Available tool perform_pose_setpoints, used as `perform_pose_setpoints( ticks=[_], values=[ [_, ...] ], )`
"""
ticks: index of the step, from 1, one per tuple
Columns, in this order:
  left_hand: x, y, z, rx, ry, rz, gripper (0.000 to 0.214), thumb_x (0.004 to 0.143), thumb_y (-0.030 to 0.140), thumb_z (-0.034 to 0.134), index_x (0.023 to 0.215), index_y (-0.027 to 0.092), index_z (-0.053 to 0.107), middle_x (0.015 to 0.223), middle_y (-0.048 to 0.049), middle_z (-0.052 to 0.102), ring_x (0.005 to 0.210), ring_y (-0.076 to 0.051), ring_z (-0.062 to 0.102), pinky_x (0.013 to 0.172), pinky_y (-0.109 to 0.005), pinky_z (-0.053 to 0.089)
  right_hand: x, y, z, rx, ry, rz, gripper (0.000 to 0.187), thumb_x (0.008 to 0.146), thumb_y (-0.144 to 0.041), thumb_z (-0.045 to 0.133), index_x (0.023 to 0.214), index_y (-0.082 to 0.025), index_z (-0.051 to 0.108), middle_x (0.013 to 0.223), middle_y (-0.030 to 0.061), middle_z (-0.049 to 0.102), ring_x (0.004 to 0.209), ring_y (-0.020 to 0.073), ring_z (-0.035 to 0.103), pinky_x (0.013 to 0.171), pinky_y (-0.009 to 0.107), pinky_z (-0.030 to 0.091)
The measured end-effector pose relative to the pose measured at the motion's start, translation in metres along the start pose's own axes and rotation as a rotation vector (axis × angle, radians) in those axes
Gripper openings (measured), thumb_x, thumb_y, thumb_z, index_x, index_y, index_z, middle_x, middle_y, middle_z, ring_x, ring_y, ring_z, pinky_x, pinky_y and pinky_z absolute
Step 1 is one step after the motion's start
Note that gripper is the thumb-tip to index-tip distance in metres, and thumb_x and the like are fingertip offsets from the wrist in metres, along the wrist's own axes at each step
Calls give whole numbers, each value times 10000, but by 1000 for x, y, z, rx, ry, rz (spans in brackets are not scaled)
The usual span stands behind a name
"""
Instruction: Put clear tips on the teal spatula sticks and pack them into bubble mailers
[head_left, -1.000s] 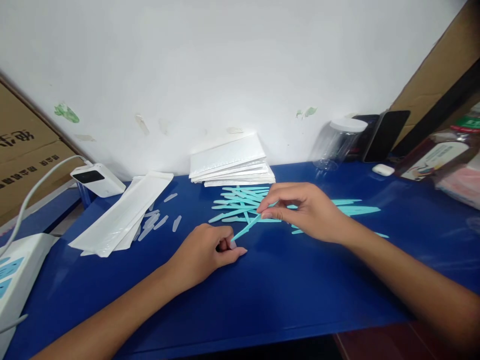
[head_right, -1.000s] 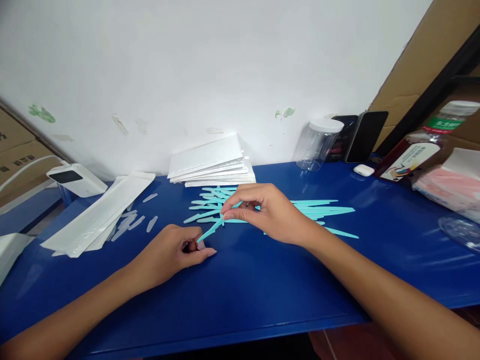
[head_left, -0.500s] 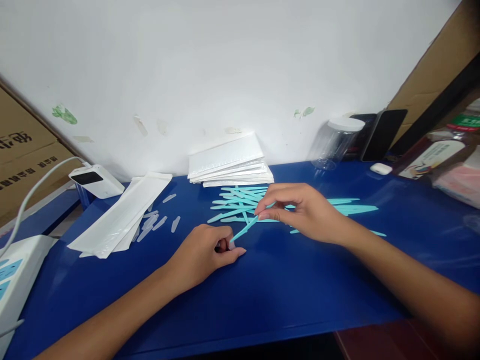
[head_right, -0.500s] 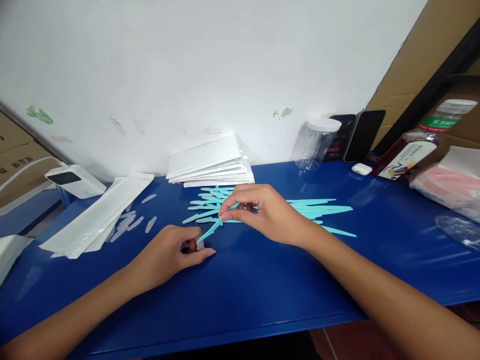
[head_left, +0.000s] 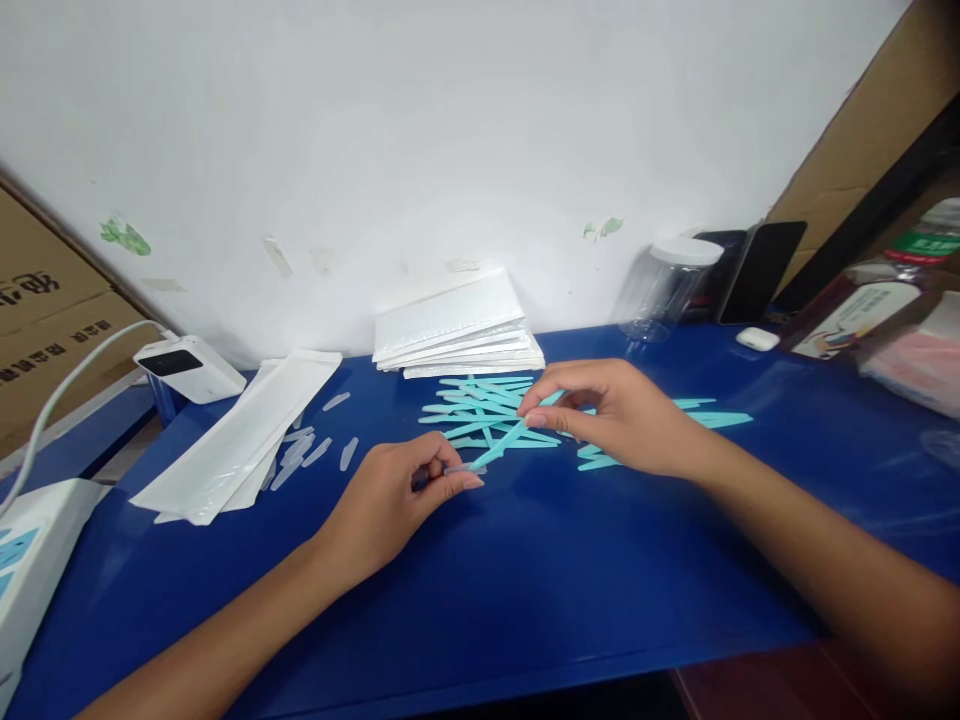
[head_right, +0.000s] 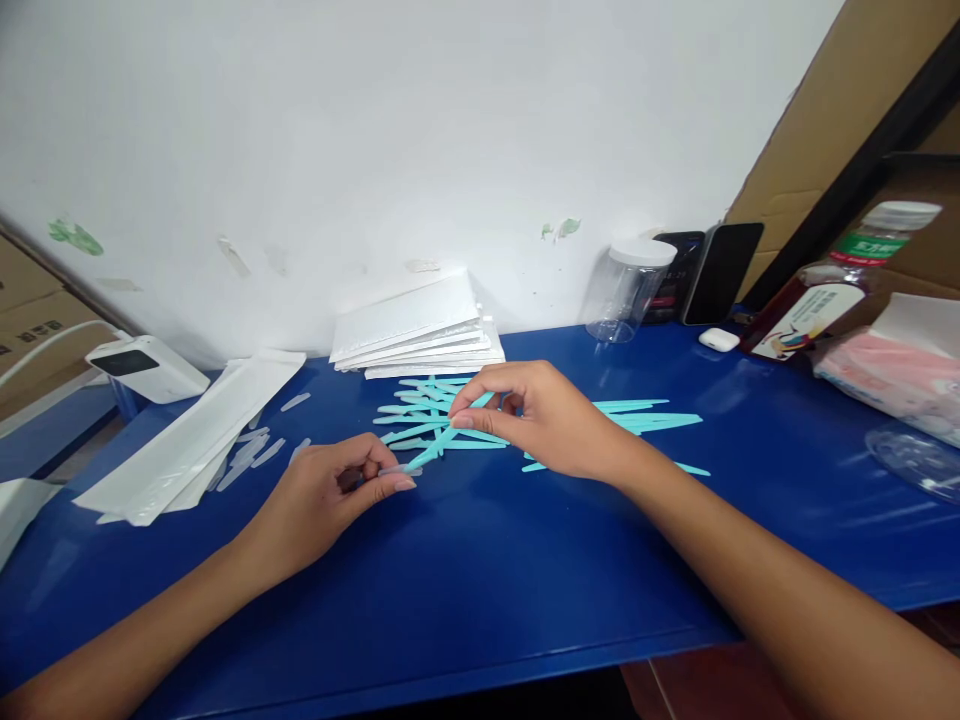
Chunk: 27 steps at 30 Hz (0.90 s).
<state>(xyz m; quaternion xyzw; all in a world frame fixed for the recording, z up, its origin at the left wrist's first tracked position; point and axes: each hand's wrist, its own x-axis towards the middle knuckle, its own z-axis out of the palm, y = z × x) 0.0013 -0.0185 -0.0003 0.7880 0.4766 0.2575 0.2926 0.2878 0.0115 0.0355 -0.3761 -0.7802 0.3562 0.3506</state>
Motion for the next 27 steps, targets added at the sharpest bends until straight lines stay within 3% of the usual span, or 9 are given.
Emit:
perform_pose_setpoints(
  ticks=[9,14,16,19,22,25,27],
  values=[
    [-5,6,0,-270,190,-92,376,945,506,752,793,194,606,572,50,603,511,-99,488,511,-229,345,-3,-4,38,257,209,71,254,845,-468,870,923,-227,868,798,45,786,548,132,603,449,256,473],
    [-1,5,3,-282,189,-124,384,938,514,752,788,186,620,585,44,566,529,-98,457,517,-234,321,-1,9,43,326,167,142,305,837,-504,867,949,-220,868,779,52,787,519,127,589,428,250,472],
    [1,5,5,-317,201,-177,379,939,530,737,831,181,637,620,47,522,561,-94,419,529,-225,307,3,14,36,270,122,170,353,895,-529,805,1056,-219,854,912,77,816,622,159,659,493,269,531],
    [4,4,4,-516,113,-351,319,924,491,742,909,184,657,653,59,428,560,-84,320,498,-211,255,7,20,23,111,35,137,409,1014,-513,660,1314,-256,767,1294,111,773,994,245,743,787,369,625],
    [5,3,-1,-838,14,-508,142,874,305,699,929,178,666,647,72,313,547,-83,168,460,-205,169,10,31,12,-63,-5,68,472,1066,-496,574,1501,-322,625,1558,92,610,1370,305,600,1066,486,544],
    [4,2,-8,-1085,-15,-538,171,753,176,608,904,151,683,701,38,366,561,-87,175,445,-203,169,12,45,1,-294,135,-23,478,1062,-468,577,1509,-301,614,1581,113,573,1489,336,468,1187,580,419],
    [3,1,-11,-1159,-22,-535,217,686,126,580,877,138,683,762,11,424,567,-84,218,439,-204,193,14,50,-9,-438,222,-73,397,1049,-423,594,1396,-262,703,1478,140,649,1436,361,504,1182,615,394]
  ],
)
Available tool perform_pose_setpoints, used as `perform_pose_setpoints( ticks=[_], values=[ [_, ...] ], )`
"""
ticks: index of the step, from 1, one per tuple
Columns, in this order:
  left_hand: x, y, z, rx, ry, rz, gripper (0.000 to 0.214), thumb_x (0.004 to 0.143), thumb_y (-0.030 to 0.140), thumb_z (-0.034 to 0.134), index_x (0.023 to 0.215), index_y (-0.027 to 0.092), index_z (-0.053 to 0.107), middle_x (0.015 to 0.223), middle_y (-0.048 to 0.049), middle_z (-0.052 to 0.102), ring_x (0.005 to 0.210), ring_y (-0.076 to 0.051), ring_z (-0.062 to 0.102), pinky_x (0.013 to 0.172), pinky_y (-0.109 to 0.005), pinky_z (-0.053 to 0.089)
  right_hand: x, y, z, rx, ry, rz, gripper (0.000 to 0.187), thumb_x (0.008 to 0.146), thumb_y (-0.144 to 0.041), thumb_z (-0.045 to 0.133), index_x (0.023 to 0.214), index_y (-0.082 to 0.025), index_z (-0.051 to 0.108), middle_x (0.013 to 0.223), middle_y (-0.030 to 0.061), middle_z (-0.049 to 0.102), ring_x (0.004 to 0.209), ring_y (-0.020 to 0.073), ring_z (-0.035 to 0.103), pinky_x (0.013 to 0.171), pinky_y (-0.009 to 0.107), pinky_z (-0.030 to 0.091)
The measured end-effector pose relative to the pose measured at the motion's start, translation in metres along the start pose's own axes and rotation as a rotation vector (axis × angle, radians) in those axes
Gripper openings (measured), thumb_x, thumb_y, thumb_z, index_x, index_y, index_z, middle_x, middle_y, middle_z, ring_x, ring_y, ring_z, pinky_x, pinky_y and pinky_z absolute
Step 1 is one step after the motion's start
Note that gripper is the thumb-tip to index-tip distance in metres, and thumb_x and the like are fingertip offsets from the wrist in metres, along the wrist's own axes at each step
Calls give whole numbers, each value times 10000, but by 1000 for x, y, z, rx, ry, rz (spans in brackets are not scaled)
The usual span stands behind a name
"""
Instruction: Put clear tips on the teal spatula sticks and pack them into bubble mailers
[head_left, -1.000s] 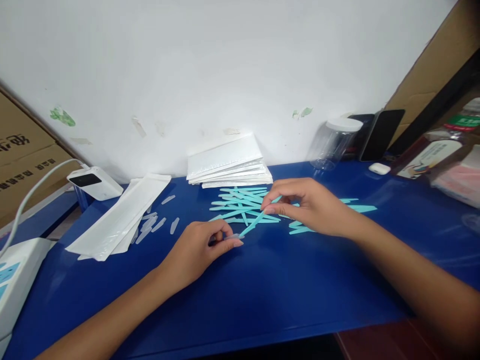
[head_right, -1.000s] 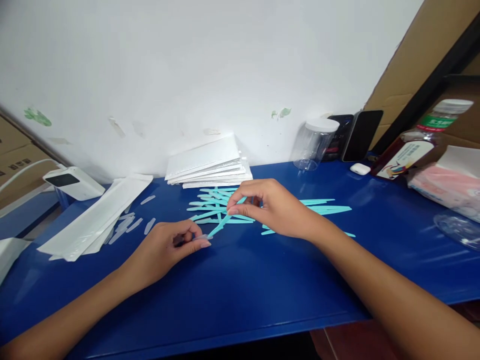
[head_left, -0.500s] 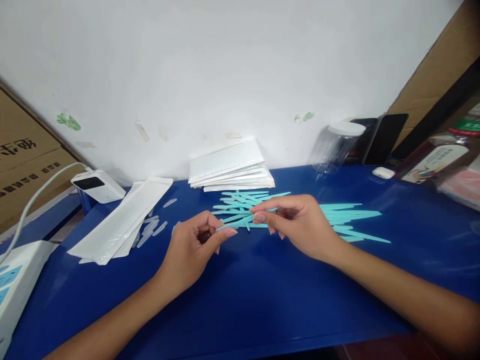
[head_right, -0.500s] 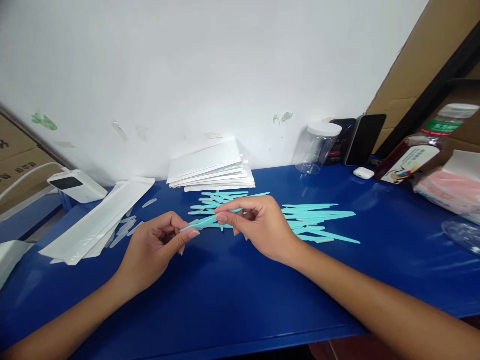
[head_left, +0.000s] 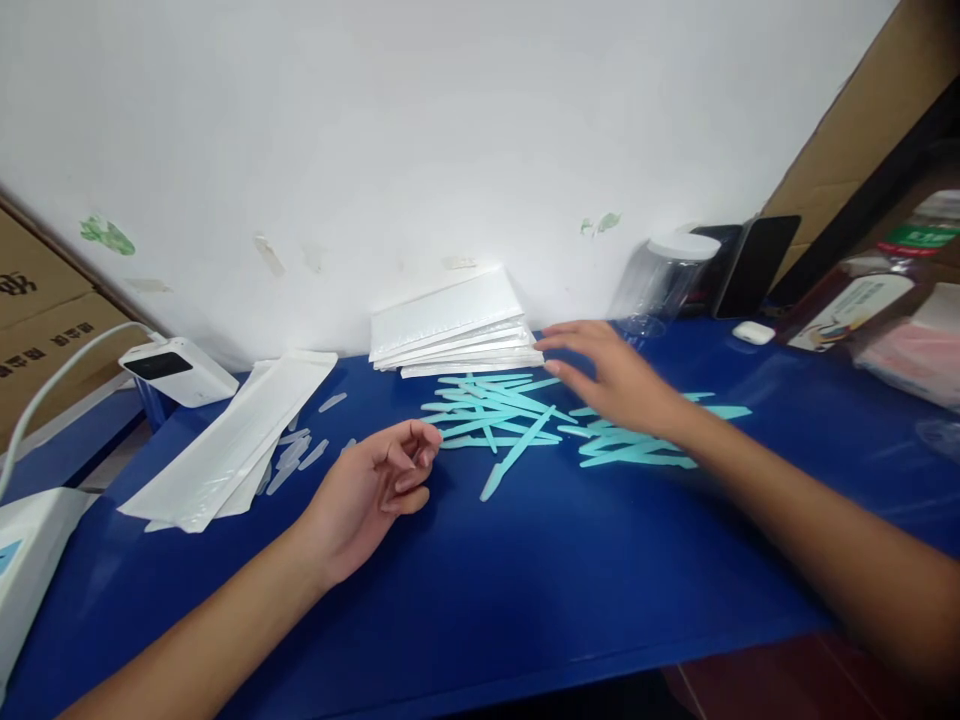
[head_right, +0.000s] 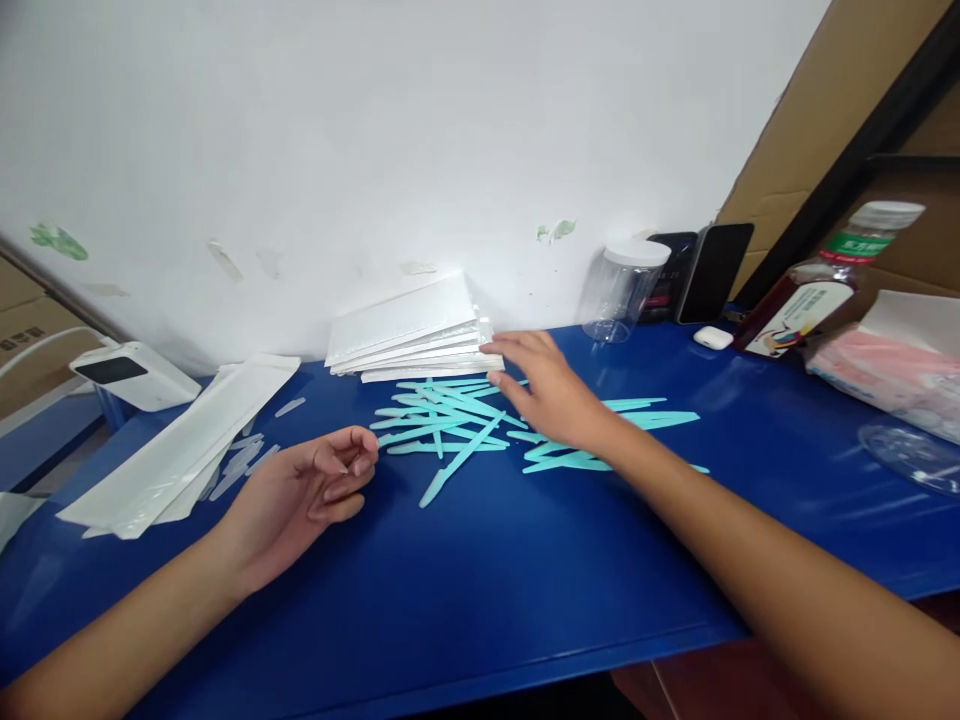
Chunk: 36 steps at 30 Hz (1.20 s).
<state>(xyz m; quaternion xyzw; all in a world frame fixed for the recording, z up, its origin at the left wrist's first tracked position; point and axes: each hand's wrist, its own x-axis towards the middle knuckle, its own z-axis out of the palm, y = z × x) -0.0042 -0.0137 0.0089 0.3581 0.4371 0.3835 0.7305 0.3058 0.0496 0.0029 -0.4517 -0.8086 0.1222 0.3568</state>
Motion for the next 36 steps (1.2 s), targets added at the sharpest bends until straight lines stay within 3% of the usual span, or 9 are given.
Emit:
perform_pose_setpoints(
  ticks=[4,9,13,20,24,26,30,33,36],
  values=[
    [0,-1,-2,2,-41,11,227,656,53,546,834,133,663,822,-8,475,567,-73,259,445,-201,233,7,9,-24,-88,-52,-12,257,997,-422,653,1106,-252,813,1147,106,790,1127,334,675,977,511,519],
    [1,-7,-2,52,-35,10,138,835,51,573,897,144,655,854,-6,519,581,-60,323,469,-182,273,9,18,-54,-148,-291,145,273,931,-468,709,994,-225,817,969,75,803,860,248,706,759,367,531],
    [-2,-5,3,130,-86,-15,82,1010,237,637,984,160,651,717,39,472,527,-46,262,442,-150,231,7,32,-72,-214,-531,315,259,883,-466,753,911,-214,804,823,61,770,722,208,678,635,318,468],
    [-9,-1,8,287,-100,-41,373,1015,567,628,1153,221,608,732,19,685,325,-36,247,287,-185,173,-6,50,-95,-236,-594,430,265,863,-413,783,944,-161,795,858,141,759,715,212,664,612,344,428],
    [-9,-4,5,281,-169,-73,448,1046,633,513,983,210,648,424,93,420,295,-57,174,319,-196,145,-8,49,-93,-230,-613,429,253,806,-401,848,911,-175,808,879,146,759,741,237,679,610,341,445],
    [-8,-5,5,264,-184,-55,477,1056,615,499,877,199,649,400,99,305,342,-66,150,363,-207,151,-8,46,-89,-234,-634,442,209,817,-378,836,875,-179,805,856,140,757,727,234,670,613,344,448],
    [-6,-3,4,232,-168,2,417,1053,507,511,851,174,660,559,73,299,492,-84,148,460,-225,192,-4,40,-83,-247,-710,510,190,843,-392,795,827,-202,798,829,100,760,726,234,668,616,338,457],
    [-4,0,4,159,-169,7,192,962,305,551,936,166,681,723,21,426,572,-97,268,518,-232,280,-2,37,-83,-214,-751,503,219,841,-434,777,815,-218,799,837,80,765,744,246,680,620,333,474],
    [-3,0,5,138,-160,16,164,915,165,587,1041,172,693,887,-23,569,681,-105,440,609,-231,393,-2,36,-82,-205,-748,473,245,829,-470,773,804,-228,797,831,76,760,749,259,690,615,337,478]
  ],
)
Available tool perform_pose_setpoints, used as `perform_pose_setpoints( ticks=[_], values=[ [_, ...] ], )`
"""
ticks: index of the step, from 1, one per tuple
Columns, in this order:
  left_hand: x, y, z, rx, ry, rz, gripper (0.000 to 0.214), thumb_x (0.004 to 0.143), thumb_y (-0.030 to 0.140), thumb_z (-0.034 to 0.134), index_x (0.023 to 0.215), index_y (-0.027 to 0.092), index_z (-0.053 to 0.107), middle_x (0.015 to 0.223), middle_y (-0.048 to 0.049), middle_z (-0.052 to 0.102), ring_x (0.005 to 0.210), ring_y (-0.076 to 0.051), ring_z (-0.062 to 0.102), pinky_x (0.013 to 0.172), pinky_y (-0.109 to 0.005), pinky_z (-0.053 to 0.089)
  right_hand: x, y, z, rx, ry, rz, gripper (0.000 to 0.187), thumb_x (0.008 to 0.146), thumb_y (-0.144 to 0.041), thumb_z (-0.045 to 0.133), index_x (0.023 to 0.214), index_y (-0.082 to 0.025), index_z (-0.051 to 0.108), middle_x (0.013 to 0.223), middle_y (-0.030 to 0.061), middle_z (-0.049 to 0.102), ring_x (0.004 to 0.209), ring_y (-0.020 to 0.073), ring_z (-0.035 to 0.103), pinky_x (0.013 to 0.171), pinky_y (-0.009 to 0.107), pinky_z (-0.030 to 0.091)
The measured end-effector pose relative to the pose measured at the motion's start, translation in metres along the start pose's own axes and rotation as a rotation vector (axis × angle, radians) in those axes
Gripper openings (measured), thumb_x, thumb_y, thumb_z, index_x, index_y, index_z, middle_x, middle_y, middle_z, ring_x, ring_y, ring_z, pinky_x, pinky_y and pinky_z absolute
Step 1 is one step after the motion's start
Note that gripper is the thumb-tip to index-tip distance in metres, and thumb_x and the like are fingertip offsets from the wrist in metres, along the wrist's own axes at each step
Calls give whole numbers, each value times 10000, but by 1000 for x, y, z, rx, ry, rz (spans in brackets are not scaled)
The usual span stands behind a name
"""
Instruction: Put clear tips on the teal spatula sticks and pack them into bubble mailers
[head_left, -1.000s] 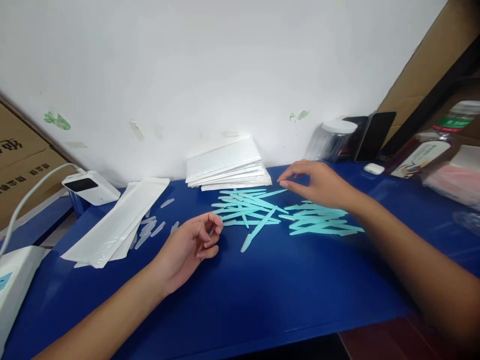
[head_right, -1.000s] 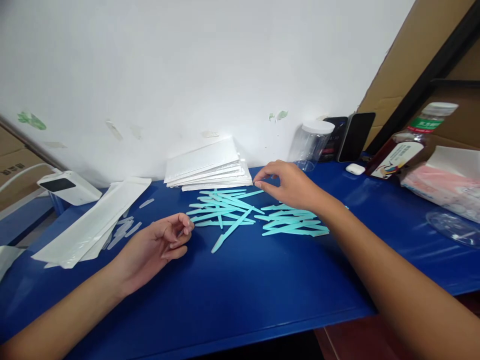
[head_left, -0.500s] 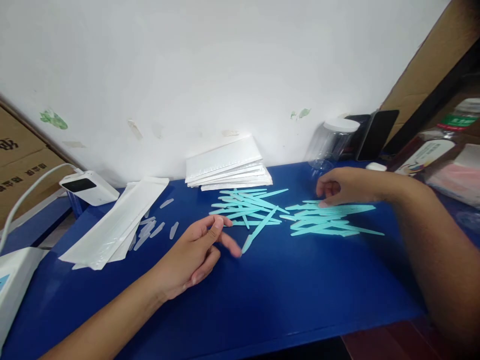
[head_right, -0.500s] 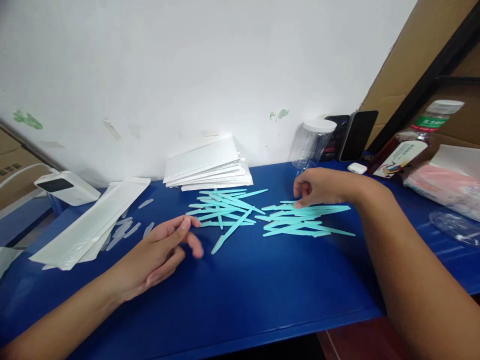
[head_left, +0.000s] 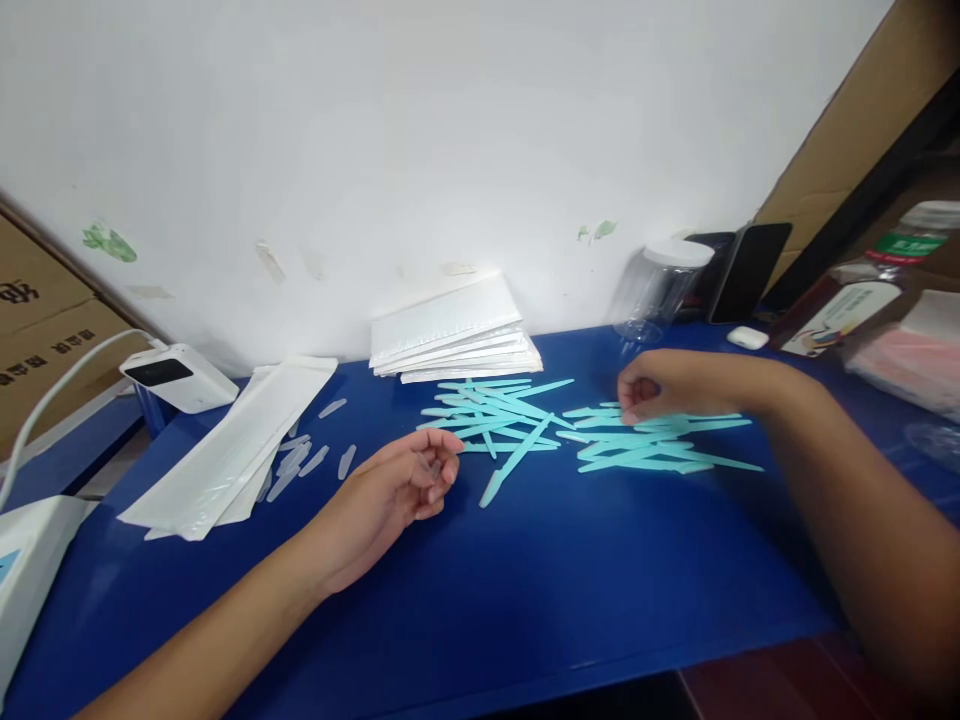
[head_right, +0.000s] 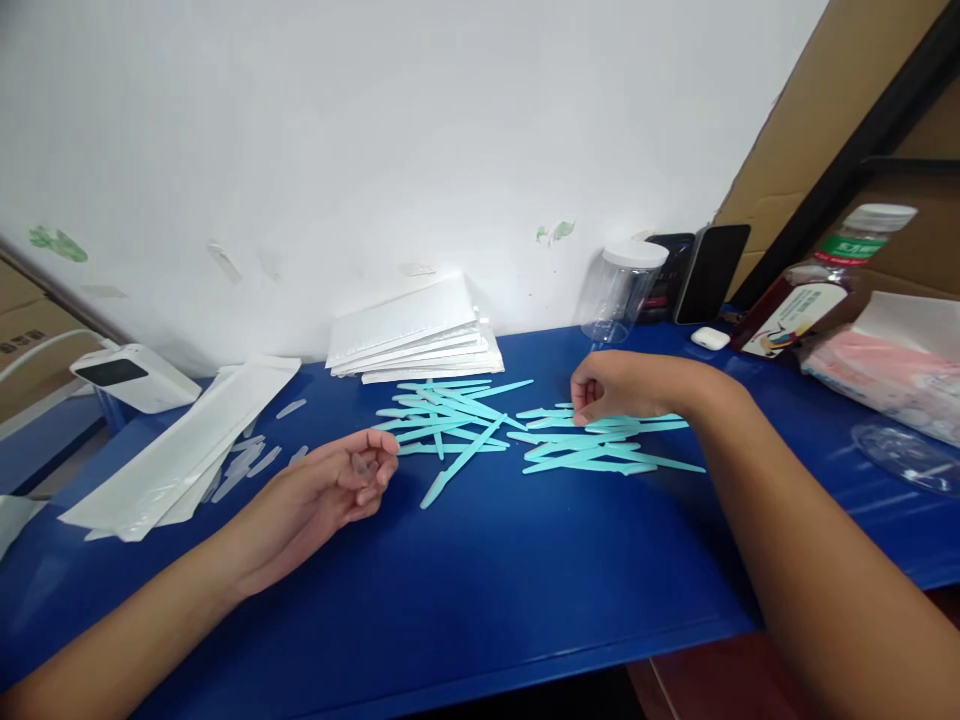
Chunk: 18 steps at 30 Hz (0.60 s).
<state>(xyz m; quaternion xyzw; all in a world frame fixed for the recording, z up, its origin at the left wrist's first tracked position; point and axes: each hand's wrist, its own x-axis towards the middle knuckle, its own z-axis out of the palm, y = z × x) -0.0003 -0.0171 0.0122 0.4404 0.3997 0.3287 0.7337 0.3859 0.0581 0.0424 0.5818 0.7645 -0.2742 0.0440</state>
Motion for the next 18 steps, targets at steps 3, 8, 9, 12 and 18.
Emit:
perform_pose_setpoints(
  ticks=[3,8,9,12,18],
  values=[
    [0,-4,1,33,1,20,169,988,219,669,1150,176,692,1037,-66,681,800,-123,596,689,-238,485,1,0,1,-30,7,9,229,779,-460,815,820,-236,794,844,76,754,753,266,695,610,344,489],
    [0,-7,2,73,-73,20,411,966,306,782,1341,190,662,1373,-160,716,1158,-273,744,1049,-443,577,3,4,5,-48,34,63,243,768,-434,840,874,-222,789,876,93,765,735,262,697,584,346,497],
    [0,-6,2,89,-73,9,422,960,322,792,1344,193,674,1390,-159,715,1178,-285,746,1071,-457,575,3,3,5,-44,39,59,234,787,-424,826,881,-214,785,885,103,770,734,262,699,581,345,494],
    [1,-5,0,124,-55,-15,417,923,350,833,1294,191,727,1401,-149,721,1222,-303,739,1069,-441,596,0,-1,5,-35,63,21,195,853,-381,763,903,-193,775,913,126,781,759,256,703,602,344,480],
    [2,-6,-4,115,29,-19,409,854,353,898,1212,197,779,1352,-126,756,1187,-281,761,967,-316,647,-3,-13,1,-50,-16,-12,230,913,-398,713,892,-173,755,893,100,767,779,230,682,649,332,463]
  ],
)
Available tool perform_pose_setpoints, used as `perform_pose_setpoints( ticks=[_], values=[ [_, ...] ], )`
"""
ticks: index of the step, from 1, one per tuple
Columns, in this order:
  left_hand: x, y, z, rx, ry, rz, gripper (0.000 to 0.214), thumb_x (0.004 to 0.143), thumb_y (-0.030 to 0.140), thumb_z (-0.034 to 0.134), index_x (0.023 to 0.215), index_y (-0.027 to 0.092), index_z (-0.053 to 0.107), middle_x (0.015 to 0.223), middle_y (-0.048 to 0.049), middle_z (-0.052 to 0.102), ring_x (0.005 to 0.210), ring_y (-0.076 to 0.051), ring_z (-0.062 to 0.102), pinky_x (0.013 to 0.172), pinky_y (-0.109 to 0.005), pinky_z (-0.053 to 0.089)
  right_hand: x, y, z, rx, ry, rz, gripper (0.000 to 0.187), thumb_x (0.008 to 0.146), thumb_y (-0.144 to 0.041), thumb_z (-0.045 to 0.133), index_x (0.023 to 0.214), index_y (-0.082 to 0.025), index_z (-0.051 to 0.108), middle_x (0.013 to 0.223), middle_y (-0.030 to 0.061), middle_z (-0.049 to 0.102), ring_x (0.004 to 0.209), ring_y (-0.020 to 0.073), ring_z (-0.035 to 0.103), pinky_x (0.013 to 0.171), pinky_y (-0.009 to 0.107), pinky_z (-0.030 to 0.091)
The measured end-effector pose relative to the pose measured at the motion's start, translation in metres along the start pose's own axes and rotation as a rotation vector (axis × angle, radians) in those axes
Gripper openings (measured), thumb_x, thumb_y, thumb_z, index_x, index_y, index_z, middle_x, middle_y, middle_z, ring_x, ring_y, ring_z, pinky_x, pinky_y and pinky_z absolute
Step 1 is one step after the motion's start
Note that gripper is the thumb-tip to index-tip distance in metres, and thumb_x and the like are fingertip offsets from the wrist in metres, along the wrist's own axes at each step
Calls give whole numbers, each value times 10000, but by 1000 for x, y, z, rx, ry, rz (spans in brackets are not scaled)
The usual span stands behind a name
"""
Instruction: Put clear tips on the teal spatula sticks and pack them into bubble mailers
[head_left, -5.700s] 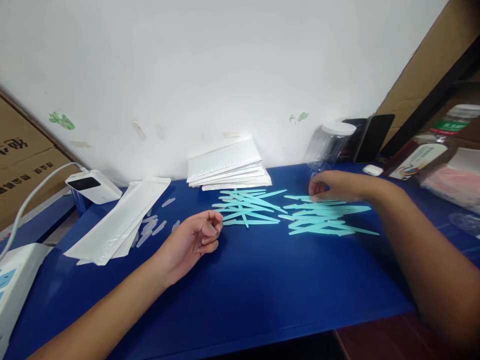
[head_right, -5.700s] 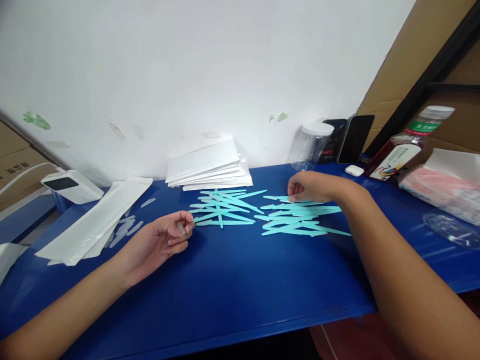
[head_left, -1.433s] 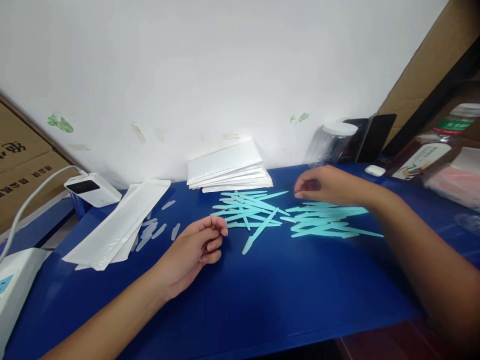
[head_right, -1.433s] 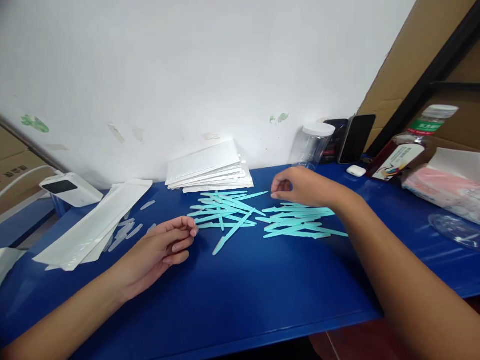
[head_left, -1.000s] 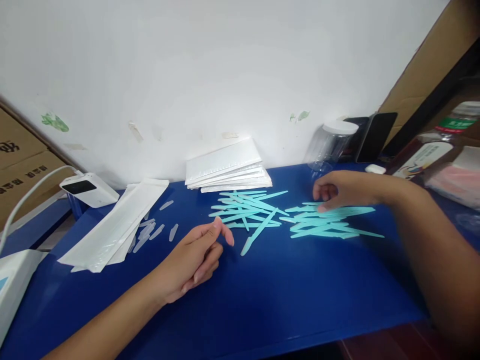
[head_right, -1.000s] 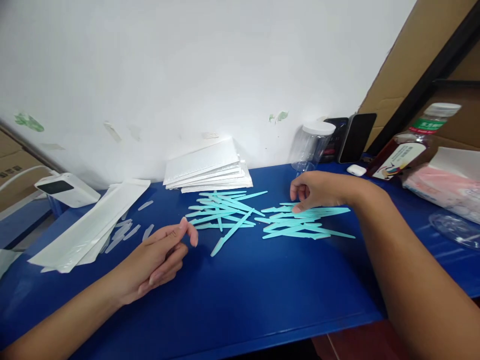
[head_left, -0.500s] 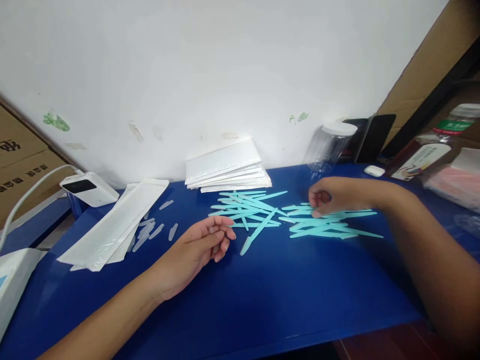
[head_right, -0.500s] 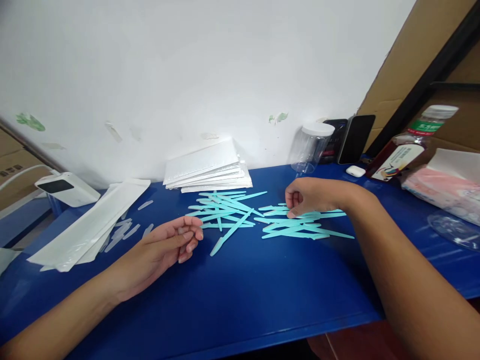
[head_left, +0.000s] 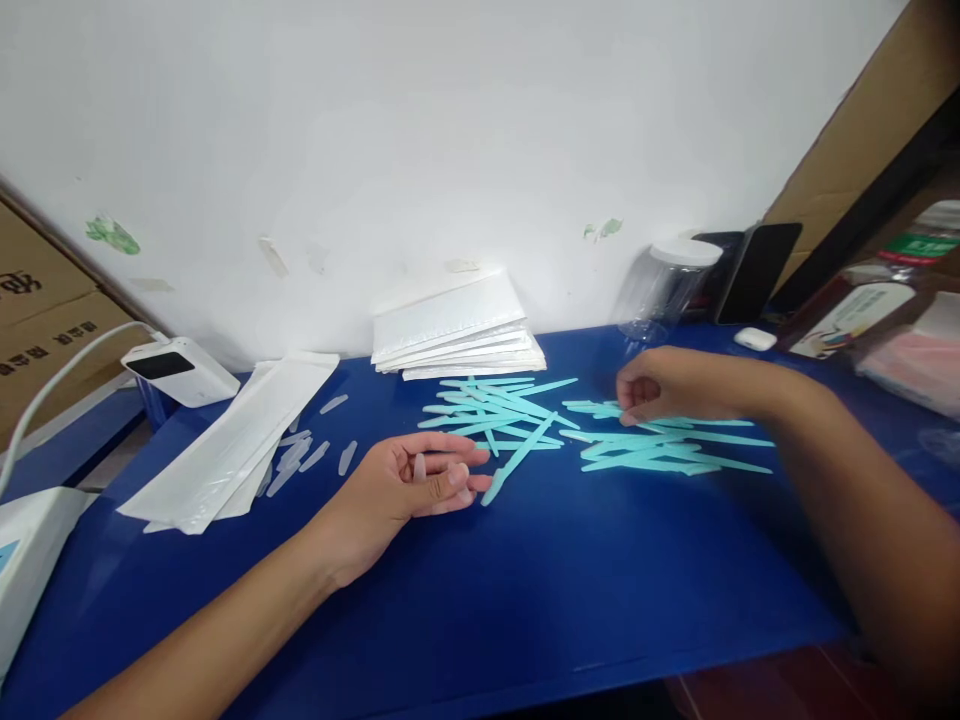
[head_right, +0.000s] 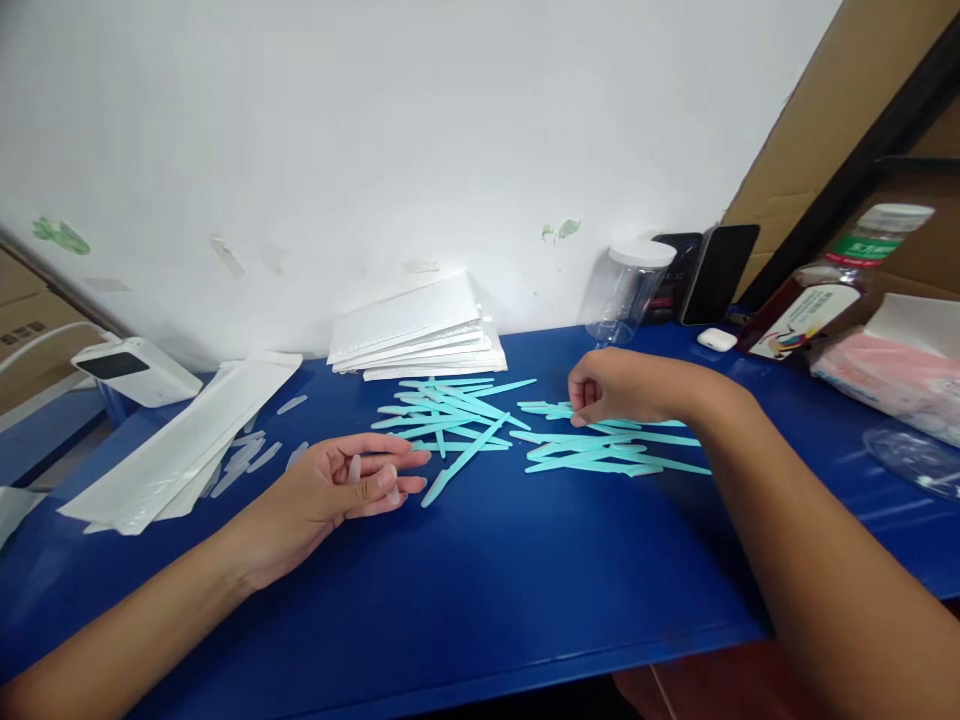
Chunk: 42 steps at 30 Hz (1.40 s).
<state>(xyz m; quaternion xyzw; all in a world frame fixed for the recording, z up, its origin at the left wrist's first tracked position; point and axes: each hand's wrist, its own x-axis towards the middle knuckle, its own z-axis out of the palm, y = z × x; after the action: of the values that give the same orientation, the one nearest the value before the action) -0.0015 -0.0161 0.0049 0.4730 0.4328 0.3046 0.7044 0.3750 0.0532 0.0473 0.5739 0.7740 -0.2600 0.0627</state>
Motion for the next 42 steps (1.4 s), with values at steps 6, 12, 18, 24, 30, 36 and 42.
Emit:
perform_pose_setpoints(
  ticks=[6,12,18,24,30,36,42],
  values=[
    [3,-1,-2,-70,194,8,405,783,376,949,1102,178,799,1148,-109,827,980,-195,813,853,-222,662,-2,-22,5,196,285,-228,332,877,-531,790,899,-209,713,834,45,738,717,185,643,624,293,464],
    [4,0,-1,-78,288,71,424,716,422,984,951,146,765,938,-91,831,701,-118,754,630,-163,622,-3,-66,28,586,110,-468,286,893,-474,800,890,-206,701,780,16,718,697,164,667,644,282,532],
    [3,0,-1,84,320,74,455,846,553,852,1022,152,728,695,-12,735,373,-10,339,326,-139,229,2,-78,45,637,81,-481,218,897,-392,811,902,-203,702,753,-3,701,640,140,654,594,262,535],
    [5,-1,-3,83,234,74,395,951,542,747,957,180,589,981,-83,814,376,21,277,420,-176,229,4,-76,45,668,127,-486,204,907,-385,797,916,-204,704,763,-2,692,651,138,631,602,261,527],
    [4,0,-2,131,245,82,449,968,575,705,1203,194,728,1092,-114,797,399,2,253,428,-228,190,1,-80,47,620,86,-495,202,877,-361,826,873,-199,705,708,-14,662,628,127,574,588,257,477],
    [2,-3,1,173,196,67,448,978,610,670,1053,173,727,480,50,545,372,-38,195,431,-235,135,0,-86,51,636,82,-489,191,876,-350,817,866,-190,712,695,-18,649,625,120,546,576,248,452],
    [2,-3,5,213,172,69,426,995,624,632,1084,210,684,443,86,491,338,-50,208,410,-230,153,-1,-89,54,638,49,-501,180,885,-341,810,888,-189,713,695,-22,649,619,115,550,581,245,448]
  ],
)
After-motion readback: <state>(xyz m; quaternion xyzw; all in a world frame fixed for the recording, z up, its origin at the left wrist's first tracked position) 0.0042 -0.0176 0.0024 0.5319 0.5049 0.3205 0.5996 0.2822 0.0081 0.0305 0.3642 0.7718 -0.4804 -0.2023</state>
